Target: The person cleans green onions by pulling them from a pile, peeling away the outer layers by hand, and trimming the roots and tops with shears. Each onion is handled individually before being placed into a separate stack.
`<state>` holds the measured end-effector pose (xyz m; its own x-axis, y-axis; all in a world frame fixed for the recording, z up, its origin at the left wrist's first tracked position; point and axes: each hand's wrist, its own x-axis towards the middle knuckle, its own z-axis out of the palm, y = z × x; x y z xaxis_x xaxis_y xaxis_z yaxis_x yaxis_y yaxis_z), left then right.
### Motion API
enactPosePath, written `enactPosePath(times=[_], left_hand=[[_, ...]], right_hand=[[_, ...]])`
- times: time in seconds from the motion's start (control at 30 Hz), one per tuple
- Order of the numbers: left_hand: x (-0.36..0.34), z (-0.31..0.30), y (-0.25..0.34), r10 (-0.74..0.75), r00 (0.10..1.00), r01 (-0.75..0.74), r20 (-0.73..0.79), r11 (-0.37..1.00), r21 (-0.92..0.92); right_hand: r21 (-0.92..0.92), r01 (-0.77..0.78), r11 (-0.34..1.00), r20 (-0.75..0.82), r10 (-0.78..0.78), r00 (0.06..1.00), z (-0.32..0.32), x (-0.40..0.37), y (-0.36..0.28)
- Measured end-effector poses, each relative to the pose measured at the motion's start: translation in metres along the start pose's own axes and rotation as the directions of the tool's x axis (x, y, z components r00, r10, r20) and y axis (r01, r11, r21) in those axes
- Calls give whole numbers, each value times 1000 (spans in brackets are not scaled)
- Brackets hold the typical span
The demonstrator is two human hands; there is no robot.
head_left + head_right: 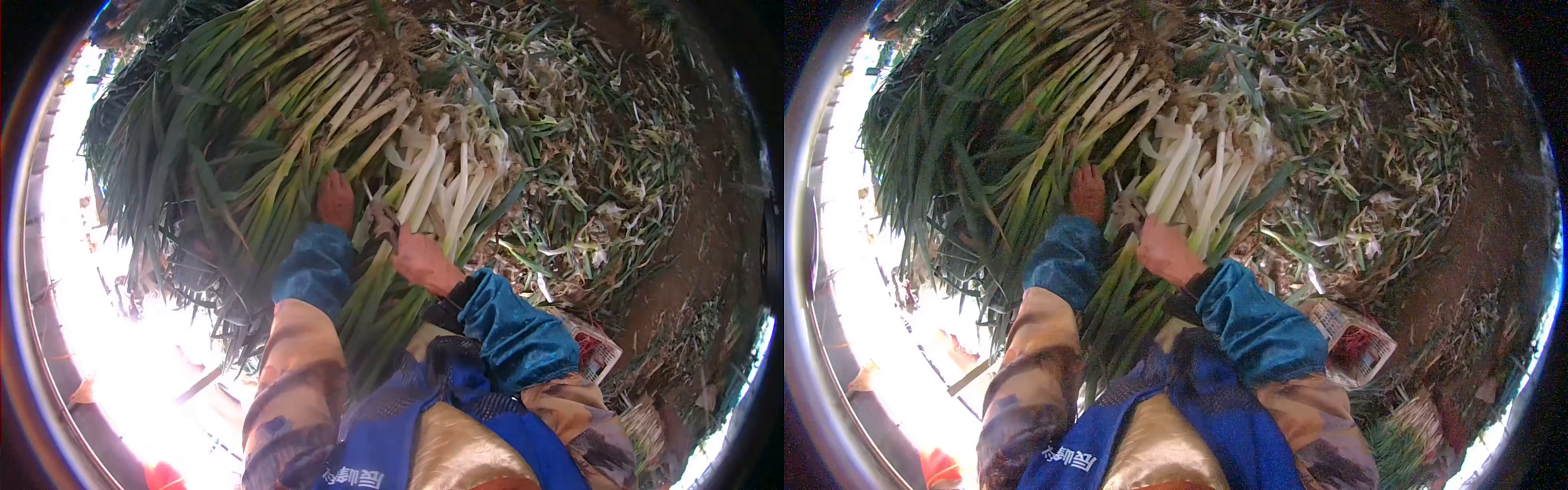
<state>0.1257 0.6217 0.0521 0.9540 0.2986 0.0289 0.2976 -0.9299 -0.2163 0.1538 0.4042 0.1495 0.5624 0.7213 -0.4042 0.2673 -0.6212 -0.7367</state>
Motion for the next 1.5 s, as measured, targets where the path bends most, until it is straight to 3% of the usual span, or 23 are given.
enactPosePath(times=[0.1, 0.2, 0.27, 0.37, 0.47, 0.53, 0.57, 0.67, 0.8, 0.9, 1.0, 1.1, 1.2, 1.3, 1.4, 1.5], left_hand=[[14, 5, -10, 95, 992, -98, 85, 995, 34], [26, -3, -12, -24, 873, 148, 488, 965, -217], [22, -7, -18, 106, 860, 133, 499, 897, -421], [14, -35, -11, 143, 871, 214, 471, 751, -624], [3, -70, 1, 219, 855, 258, 469, 606, -753], [-4, -90, 15, 236, 776, 490, 585, 358, -795], [-11, -92, 19, 214, 833, 420, 510, 356, -835], [-38, -97, 30, 153, 909, 301, 388, 402, -865], [-55, -78, 44, 79, 860, 381, 503, 557, -738], [-71, -119, 50, 26, 920, 317, 392, 538, -781], [-76, -102, 49, 45, 866, 372, 497, 605, -704], [-78, -108, 53, 34, 861, 427, 508, 495, -756], [-73, -104, 50, 104, 815, 427, 569, 555, -714], [-66, -90, 38, 131, 834, 439, 536, 431, -788], [-34, -140, 42, 24, 879, 381, 476, 566, -731], [-17, -144, 53, 40, 833, 361, 552, 717, -597]], right_hand=[[10, 82, 997, 51, -83, 995, 3, -11, 0], [71, 141, 988, 27, -143, 989, 1, -14, 6], [105, 89, 991, 61, -95, 994, -14, -28, -7], [129, 54, 990, 51, -61, 997, -31, -56, -10], [-85, 417, 905, -227, -425, 876, -26, -92, 7], [-11, 107, 994, -20, -107, 994, -32, -103, -4], [-7, -54, 999, 86, 54, 995, -38, -104, -8], [51, -24, 998, 1, 24, 1000, -44, -89, 16], [-35, -31, 999, -13, 30, 999, -53, -87, 19], [-30, -97, 995, 8, 97, 995, -56, -93, 12], [-50, -126, 991, -40, 125, 991, -44, -67, 34], [-35, -164, 986, -123, 158, 980, -48, -28, 56], [-34, -136, 990, -142, 130, 981, -56, -18, 65], [-51, -268, 962, 45, 271, 962, -77, -49, 21], [59, -182, 981, -15, 183, 983, -80, -61, 28], [63, -217, 974, -33, 219, 975, -95, -63, 21]])
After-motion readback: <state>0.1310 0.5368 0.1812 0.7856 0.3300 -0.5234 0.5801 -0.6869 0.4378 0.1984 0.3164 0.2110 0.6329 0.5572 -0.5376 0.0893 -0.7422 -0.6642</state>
